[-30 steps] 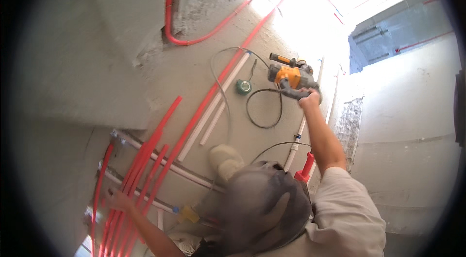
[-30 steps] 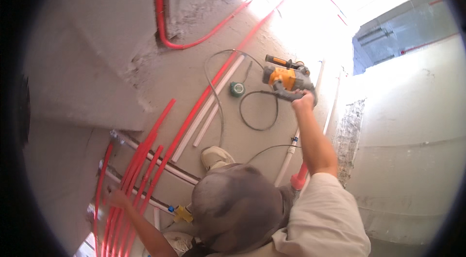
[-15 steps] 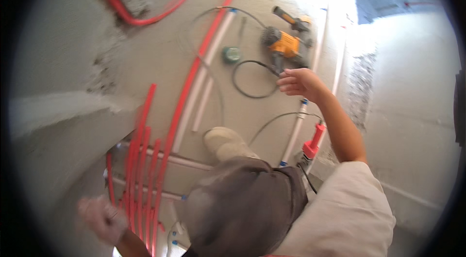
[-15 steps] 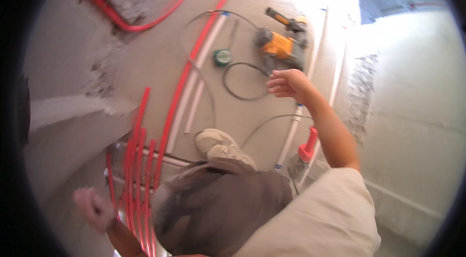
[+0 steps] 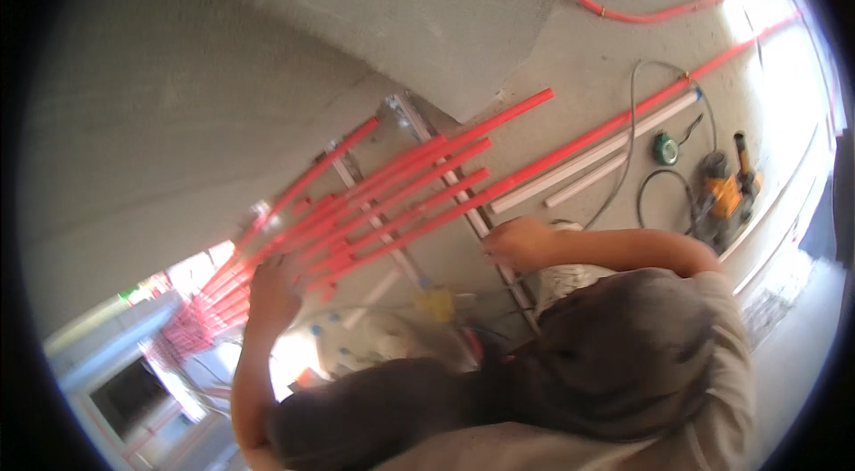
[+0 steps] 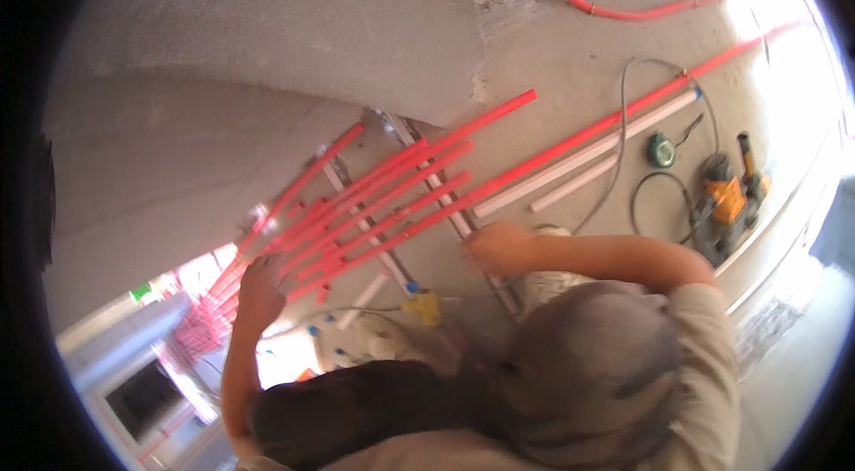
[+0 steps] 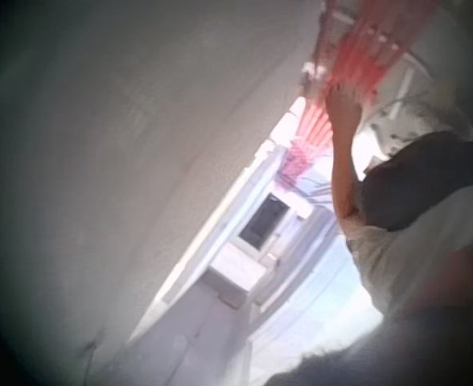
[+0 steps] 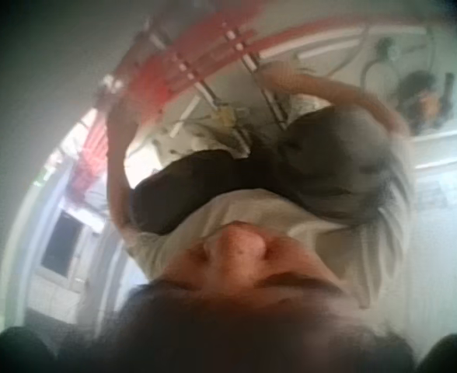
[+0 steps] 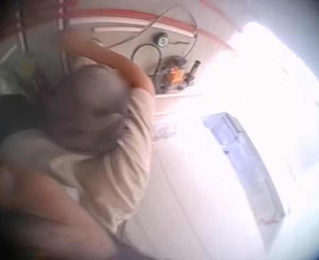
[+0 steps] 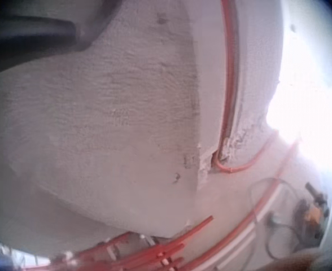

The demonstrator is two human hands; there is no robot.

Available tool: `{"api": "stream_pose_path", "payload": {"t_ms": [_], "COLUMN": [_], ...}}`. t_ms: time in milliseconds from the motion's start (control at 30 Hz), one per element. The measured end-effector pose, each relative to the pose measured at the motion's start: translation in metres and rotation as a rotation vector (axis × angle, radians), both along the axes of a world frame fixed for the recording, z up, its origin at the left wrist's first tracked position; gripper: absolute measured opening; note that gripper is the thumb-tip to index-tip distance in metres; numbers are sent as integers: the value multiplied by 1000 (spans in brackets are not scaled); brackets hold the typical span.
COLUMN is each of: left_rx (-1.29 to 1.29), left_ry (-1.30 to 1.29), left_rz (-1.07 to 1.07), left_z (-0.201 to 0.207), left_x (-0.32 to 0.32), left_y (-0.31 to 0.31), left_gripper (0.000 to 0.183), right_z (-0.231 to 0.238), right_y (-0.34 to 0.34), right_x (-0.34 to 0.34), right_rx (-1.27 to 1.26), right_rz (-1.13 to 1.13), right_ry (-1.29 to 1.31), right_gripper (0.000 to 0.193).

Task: The person installs red electrical conduits along a wall, securing them with metal clips. They use a hammer drill to create holes, a hammer to drive nails, and a pipe cutter to trim conduit sections. The person repeatedly positions, cuts, and fastens the conduits in a linear arrangement.

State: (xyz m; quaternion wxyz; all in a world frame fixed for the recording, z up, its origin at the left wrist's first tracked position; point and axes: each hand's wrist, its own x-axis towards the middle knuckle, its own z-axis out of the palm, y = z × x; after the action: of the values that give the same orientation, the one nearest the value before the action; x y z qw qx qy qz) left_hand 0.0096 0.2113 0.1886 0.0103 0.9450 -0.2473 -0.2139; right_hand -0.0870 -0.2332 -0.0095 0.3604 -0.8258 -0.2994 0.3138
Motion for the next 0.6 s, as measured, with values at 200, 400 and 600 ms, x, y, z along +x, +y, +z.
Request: {"api": "stream_pose_path", "payload": {"t_ms": [200, 400, 600], "left_rx": [-38, 122, 76], "left_ry": [326, 468, 248], "left_rz": [369, 550, 649], "left_z": [-51, -66, -100], "left_x": [-128, -192, -225], "left_y": [64, 96, 120], "left_gripper": [45, 44, 19], "right_z": [-2, 3, 18], "right_y": [82, 82, 16], "right_x": [-22, -35, -22], "right_rx": [37, -78, -276], "right_rz": [515, 413, 290], "right_ry": [39, -6, -24], "right_gripper": [28, 28, 22]}}
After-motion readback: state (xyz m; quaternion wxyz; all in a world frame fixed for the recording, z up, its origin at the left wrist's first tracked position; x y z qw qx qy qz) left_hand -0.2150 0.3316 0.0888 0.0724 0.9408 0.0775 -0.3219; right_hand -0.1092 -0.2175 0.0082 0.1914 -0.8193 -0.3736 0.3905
